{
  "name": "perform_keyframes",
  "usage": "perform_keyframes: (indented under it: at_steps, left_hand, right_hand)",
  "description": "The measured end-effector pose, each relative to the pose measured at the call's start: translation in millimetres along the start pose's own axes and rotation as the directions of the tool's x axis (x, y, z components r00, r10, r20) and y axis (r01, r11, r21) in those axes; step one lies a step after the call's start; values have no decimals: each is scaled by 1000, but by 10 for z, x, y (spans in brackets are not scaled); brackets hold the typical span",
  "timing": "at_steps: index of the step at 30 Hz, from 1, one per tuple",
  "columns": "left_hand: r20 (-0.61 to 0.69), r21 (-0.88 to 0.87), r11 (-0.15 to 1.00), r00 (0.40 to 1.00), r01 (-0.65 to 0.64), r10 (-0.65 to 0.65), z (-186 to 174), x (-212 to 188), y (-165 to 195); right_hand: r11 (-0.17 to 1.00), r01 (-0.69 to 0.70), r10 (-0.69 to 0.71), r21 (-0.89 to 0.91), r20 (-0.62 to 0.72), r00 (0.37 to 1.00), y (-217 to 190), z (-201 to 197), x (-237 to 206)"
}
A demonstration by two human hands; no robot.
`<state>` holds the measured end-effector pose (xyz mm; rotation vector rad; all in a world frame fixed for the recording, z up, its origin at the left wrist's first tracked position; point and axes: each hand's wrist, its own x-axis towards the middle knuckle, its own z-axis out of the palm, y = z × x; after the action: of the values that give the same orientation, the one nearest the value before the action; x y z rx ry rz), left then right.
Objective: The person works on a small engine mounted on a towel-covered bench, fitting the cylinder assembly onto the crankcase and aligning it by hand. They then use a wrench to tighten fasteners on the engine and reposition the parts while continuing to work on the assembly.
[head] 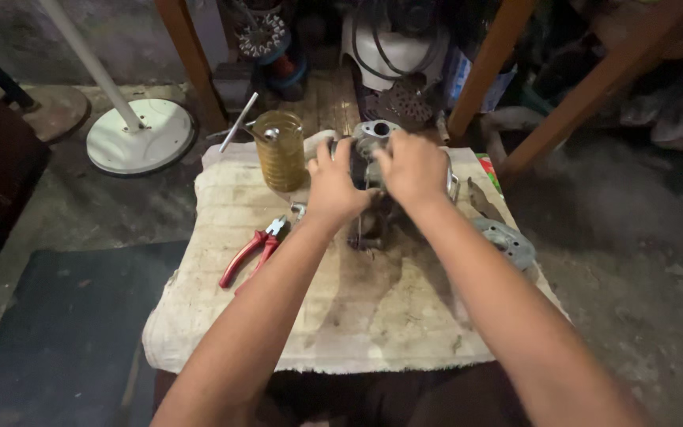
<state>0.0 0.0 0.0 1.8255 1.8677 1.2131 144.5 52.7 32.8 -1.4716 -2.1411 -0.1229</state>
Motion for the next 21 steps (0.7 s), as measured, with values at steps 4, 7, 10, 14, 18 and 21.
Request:
perform_keyframes:
  at_steps: [4,7,10,14,18,21]
  left_hand:
    - [-25,15,999,999,-31,31,49,35,-50]
    - [-19,26,999,999,-40,41,14,31,-75]
    - [-6,4,1000,1000,-27,27,-8,16,-59]
    - [-2,17,1000,1000,-16,16,-3,4,-14]
    - [-30,10,999,999,-39,40,28,4,-7]
    - [-25,-1,1000,999,-29,29,8,1,-30]
  right_hand:
    - [994,112,-112,-10,-125,986,2,149,-136]
    - [999,16,-10,40,-154,988,-34,210,144]
    - [993,-89,95,79,-82,992,-40,210,235]
    - [997,71,-68,21,-151,986,-9,146,-28]
    - [970,-148,163,195,-66,984,12,126,-113]
    - [968,-177,195,180,-85,977,-8,199,122]
